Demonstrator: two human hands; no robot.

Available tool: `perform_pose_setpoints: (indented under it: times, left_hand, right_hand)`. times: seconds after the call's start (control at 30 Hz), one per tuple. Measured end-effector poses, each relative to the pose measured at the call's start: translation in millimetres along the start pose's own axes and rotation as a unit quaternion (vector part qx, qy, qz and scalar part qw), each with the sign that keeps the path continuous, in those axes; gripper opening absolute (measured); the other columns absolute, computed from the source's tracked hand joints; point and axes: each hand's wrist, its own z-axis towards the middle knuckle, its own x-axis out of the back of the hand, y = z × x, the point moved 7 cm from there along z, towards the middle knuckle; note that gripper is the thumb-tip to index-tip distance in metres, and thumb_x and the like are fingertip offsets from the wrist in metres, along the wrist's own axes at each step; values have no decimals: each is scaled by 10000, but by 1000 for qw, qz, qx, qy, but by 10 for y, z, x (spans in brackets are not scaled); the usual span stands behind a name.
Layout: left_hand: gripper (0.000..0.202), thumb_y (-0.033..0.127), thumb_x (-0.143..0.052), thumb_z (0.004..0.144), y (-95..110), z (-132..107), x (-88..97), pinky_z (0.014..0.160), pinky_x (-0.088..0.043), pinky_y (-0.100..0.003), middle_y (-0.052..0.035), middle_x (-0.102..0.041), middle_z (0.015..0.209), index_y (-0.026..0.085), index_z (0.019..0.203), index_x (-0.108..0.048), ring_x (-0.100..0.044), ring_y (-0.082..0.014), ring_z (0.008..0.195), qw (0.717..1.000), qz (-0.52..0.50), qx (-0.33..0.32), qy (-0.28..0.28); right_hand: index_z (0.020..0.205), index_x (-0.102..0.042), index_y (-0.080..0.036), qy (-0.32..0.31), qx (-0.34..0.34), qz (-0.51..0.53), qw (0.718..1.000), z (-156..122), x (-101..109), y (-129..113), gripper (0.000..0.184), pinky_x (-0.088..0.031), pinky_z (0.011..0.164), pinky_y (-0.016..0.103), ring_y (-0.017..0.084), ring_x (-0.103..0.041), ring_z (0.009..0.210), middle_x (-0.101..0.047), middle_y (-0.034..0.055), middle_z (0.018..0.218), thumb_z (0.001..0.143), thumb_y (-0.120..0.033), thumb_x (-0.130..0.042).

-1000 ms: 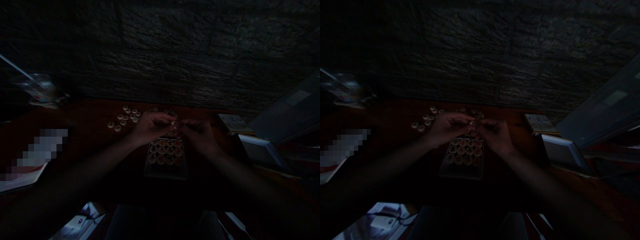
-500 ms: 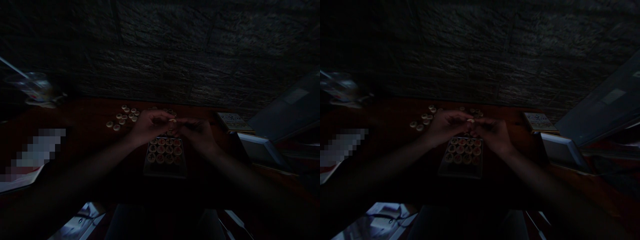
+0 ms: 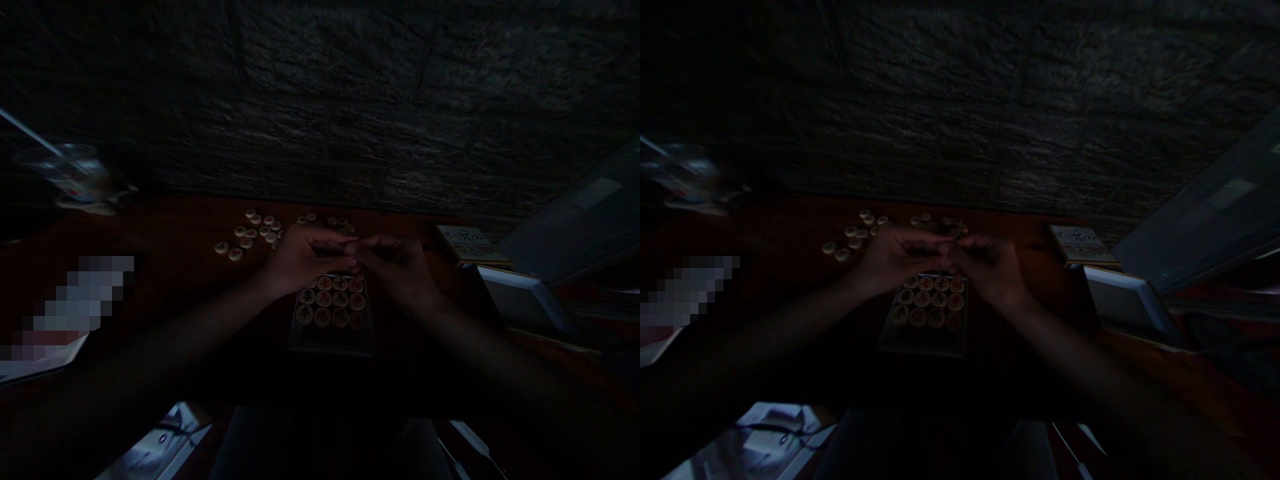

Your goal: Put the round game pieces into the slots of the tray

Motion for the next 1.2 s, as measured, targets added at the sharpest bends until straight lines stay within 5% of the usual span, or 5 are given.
perform_pose_setpoints:
  times: [0.43, 0.9, 1.2]
  left_hand:
    - [151, 220, -833, 825, 29, 34, 106, 728, -688, -303, -43, -846, 898, 219, 975, -851, -812, -184, 749, 997, -20, 46, 61]
    - [272, 306, -867, 825, 16, -2, 17, 830, -688, -339, -67, -849, 973, 194, 1071, -836, -826, -228, 854, 1000, 10, 10, -6]
    - [390, 243, -887, 785, -26, -3, 4, 834, -684, -348, -85, -845, 1004, 173, 1158, -796, -825, -229, 868, 1000, -13, 9, -14]
  right_hand:
    - [917, -853, -229, -27, 7, -10, 1000, 1, -35, -8, 305, -595, 630, 281, 159, -719, 649, -803, 37, 784, 845, -524, -823]
    - [724, -786, -188, 9, 0, -27, 1000, -1, -8, -52, 371, -547, 519, 257, 152, -665, 557, -756, 34, 661, 728, -541, -901]
    - [813, -822, -192, -16, 3, 5, 1000, 2, -3, -22, 316, -560, 572, 253, 139, -681, 599, -781, 30, 718, 748, -489, -908]
